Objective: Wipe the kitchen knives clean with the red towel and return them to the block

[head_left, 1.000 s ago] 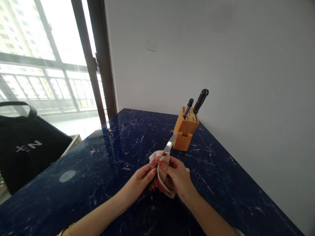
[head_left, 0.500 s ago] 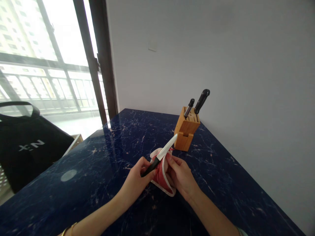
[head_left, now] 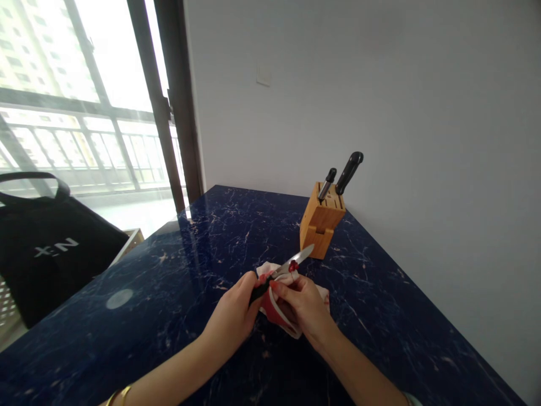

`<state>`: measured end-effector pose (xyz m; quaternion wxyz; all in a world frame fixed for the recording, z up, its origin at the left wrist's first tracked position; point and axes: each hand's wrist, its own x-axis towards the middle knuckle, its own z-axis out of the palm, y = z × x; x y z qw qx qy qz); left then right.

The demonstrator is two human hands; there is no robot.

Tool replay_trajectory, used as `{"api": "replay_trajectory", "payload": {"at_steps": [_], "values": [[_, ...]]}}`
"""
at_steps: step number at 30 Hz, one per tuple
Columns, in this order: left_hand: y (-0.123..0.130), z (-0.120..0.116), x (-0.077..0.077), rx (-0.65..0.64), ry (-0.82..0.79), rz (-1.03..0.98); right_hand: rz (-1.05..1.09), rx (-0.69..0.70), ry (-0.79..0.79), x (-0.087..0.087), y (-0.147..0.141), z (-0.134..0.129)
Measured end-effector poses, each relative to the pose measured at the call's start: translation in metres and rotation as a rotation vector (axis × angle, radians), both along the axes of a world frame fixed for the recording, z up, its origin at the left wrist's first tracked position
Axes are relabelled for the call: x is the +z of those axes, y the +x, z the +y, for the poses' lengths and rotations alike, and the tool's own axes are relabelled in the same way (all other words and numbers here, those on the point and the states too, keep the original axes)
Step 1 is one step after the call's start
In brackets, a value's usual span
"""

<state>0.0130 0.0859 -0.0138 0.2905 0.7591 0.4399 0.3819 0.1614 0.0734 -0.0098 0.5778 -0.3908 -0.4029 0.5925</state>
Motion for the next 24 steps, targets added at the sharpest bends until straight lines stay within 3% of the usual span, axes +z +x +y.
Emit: {"api": "replay_trajectory", "payload": {"at_steps": [4,9,17,24], "values": [[0.001,-0.008,0.002,-0.021,0.100,0.137,-0.045,-0.025,0.012,0.003,-0.002,0.000],[0.005,-0.011,0.003,-0.096,0.046,0.051,-0.100,-0.113,0.018,0.006,0.000,0.000],[0.001,-0.008,0.003,-0.048,0.019,0.009,0.001,0.044,-0.014,0.009,0.000,-0.002],[0.006,-0.011,0.000,-0.113,0.040,0.015,-0.204,-0.100,-0.056,0.010,0.002,-0.004]]}}
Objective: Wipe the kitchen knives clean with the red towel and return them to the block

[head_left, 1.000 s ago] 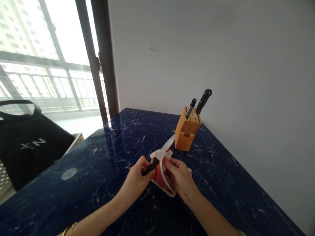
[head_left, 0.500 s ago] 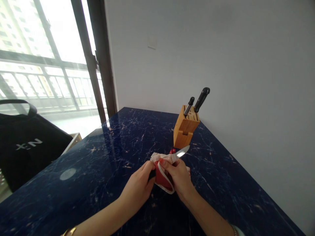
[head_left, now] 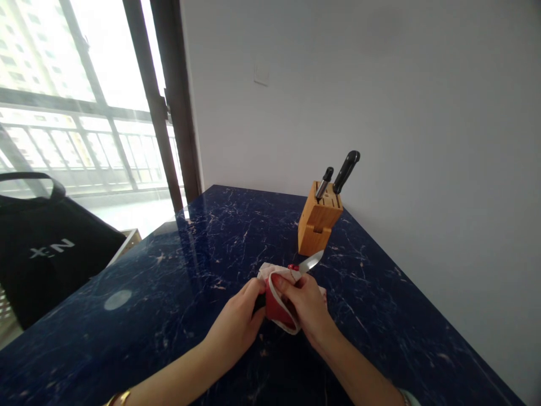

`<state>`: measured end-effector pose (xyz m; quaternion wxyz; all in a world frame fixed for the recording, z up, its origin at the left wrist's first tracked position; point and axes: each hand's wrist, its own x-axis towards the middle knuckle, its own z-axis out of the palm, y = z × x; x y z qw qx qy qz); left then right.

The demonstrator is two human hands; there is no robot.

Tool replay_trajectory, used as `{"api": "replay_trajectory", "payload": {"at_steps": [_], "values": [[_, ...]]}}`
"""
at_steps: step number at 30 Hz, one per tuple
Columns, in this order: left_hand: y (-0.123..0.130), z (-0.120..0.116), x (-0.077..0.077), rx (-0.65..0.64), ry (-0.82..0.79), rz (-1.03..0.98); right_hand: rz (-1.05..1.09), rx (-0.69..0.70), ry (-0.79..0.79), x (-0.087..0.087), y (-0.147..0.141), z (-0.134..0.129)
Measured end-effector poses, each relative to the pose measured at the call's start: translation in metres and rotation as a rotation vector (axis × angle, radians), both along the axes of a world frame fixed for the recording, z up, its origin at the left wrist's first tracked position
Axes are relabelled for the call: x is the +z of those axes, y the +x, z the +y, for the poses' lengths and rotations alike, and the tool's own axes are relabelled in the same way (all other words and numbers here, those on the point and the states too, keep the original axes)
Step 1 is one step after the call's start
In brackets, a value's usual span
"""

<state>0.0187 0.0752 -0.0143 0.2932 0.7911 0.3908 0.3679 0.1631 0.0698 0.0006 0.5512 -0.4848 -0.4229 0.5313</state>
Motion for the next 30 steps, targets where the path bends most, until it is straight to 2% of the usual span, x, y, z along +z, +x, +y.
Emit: {"api": "replay_trajectory", "payload": {"at_steps": [2,4,7,11,15,19,22,26,30], "values": [[-0.0003,0.0021,-0.0002,0.024,-0.037,-0.020,0.048,0.024,-0.003,0.0027,0.0007,0.0001],[-0.0021,0.0040,0.0002,0.046,-0.048,-0.013,0.124,0.121,-0.019,0.0058,0.0012,-0.0001],[-0.0053,0.0043,0.0006,0.039,0.000,0.035,0.144,0.198,-0.031,0.0087,0.0012,-0.0014],[-0.0060,0.0014,-0.0001,-0.001,0.082,0.092,0.068,0.125,-0.039,0.0076,0.0000,-0.0031],[-0.0036,0.0016,0.0001,-0.005,0.041,0.059,0.048,0.013,-0.035,0.0033,-0.0007,-0.0021],[-0.0032,0.0047,-0.0005,0.038,-0.057,-0.011,0.170,0.113,0.013,0.0001,-0.0007,0.0003],[-0.0041,0.0047,-0.0026,0.041,-0.042,0.004,0.201,0.158,0.006,-0.0003,-0.0008,0.0007],[-0.0034,0.0027,-0.0039,-0.006,-0.001,0.027,0.121,0.108,0.000,0.0021,-0.0009,-0.0006],[-0.0002,0.0037,-0.0012,-0.001,-0.118,-0.084,0.141,0.076,0.020,0.0049,-0.0015,-0.0008]]}}
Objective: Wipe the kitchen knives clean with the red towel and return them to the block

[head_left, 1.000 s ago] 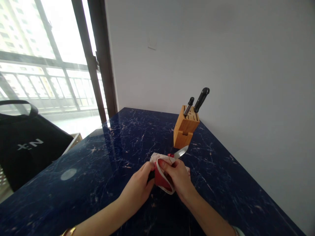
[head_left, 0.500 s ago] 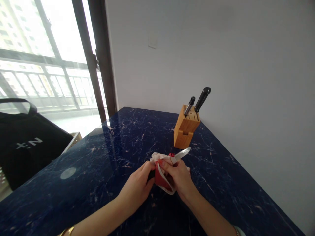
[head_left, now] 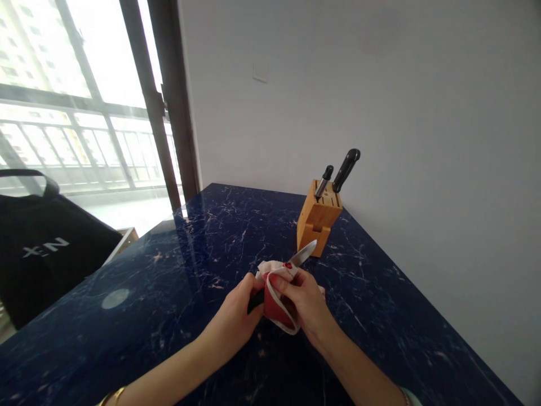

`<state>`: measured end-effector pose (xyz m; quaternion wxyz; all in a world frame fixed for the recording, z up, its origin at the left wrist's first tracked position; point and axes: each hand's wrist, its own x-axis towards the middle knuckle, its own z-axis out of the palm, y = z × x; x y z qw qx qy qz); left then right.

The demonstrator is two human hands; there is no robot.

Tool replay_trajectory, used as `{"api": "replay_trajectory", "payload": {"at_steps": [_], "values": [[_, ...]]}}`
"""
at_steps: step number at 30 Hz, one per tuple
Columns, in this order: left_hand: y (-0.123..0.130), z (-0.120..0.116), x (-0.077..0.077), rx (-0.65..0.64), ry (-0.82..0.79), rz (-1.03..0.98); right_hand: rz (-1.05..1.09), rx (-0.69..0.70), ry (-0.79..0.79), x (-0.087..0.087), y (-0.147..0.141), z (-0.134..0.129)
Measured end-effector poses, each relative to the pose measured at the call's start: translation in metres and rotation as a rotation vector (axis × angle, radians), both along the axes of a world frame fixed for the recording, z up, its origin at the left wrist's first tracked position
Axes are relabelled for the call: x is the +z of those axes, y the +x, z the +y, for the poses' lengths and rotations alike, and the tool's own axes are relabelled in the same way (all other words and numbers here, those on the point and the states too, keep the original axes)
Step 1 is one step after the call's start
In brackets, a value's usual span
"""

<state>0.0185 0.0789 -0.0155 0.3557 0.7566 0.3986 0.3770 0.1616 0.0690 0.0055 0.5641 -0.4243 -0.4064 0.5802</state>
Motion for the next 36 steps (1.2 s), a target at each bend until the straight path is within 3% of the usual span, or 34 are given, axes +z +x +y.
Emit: {"api": "replay_trajectory", "payload": {"at_steps": [5,8,13,18,23,29,36], "values": [[0.001,0.001,0.002,0.017,-0.093,-0.083,0.045,0.026,0.041,0.002,-0.003,-0.001],[-0.002,0.001,0.002,0.063,0.027,0.035,0.030,0.044,0.024,0.003,-0.005,-0.003],[-0.004,-0.002,0.002,-0.004,0.245,0.254,-0.026,-0.028,0.021,-0.002,-0.008,-0.003],[-0.002,-0.002,0.002,-0.009,0.163,0.149,0.009,-0.025,0.050,-0.007,-0.007,-0.001],[-0.003,0.002,0.003,0.022,0.054,0.035,0.085,0.068,0.053,-0.002,-0.005,-0.001],[-0.007,-0.004,0.002,-0.042,0.165,0.117,0.020,0.118,0.008,0.003,-0.004,-0.005],[-0.003,-0.001,0.006,-0.013,0.077,-0.005,0.022,0.039,0.057,0.002,-0.001,-0.003]]}}
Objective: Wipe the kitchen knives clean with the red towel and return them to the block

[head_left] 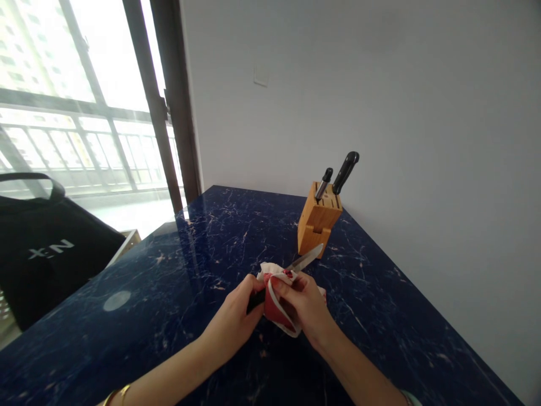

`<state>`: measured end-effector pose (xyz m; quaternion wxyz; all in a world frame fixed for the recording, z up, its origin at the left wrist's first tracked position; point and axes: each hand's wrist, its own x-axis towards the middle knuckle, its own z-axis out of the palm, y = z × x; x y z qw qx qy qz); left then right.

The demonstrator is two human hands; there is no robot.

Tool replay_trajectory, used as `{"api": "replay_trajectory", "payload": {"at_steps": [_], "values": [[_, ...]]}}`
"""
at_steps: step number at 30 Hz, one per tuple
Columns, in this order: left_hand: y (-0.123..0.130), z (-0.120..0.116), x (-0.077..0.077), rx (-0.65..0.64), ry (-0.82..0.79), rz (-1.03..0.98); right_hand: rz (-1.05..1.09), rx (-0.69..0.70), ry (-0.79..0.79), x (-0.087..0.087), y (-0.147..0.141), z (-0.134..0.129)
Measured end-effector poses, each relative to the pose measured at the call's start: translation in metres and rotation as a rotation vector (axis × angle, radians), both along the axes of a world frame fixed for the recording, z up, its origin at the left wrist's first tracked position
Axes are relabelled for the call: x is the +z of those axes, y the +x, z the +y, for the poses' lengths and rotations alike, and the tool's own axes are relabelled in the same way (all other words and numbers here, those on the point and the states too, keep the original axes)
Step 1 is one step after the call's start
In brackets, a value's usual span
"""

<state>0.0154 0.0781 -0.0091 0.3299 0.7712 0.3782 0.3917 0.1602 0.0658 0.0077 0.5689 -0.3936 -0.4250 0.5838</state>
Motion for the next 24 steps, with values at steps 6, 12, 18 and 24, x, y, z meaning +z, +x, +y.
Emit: {"api": "replay_trajectory", "payload": {"at_steps": [6,12,18,24], "values": [[0.0011,0.0033,-0.0011,0.089,-0.094,-0.062,-0.020,0.057,0.027,0.0051,0.0017,0.0018],[0.0001,-0.0022,-0.0023,0.015,0.005,0.015,-0.098,-0.047,-0.037,0.0014,-0.0037,0.0001],[0.0041,-0.0033,0.0005,0.000,-0.044,-0.023,-0.156,-0.083,-0.037,-0.0028,0.0011,0.0042],[0.0064,-0.0006,-0.0015,0.046,-0.121,-0.103,-0.005,-0.016,0.013,0.0004,-0.0021,0.0041]]}}
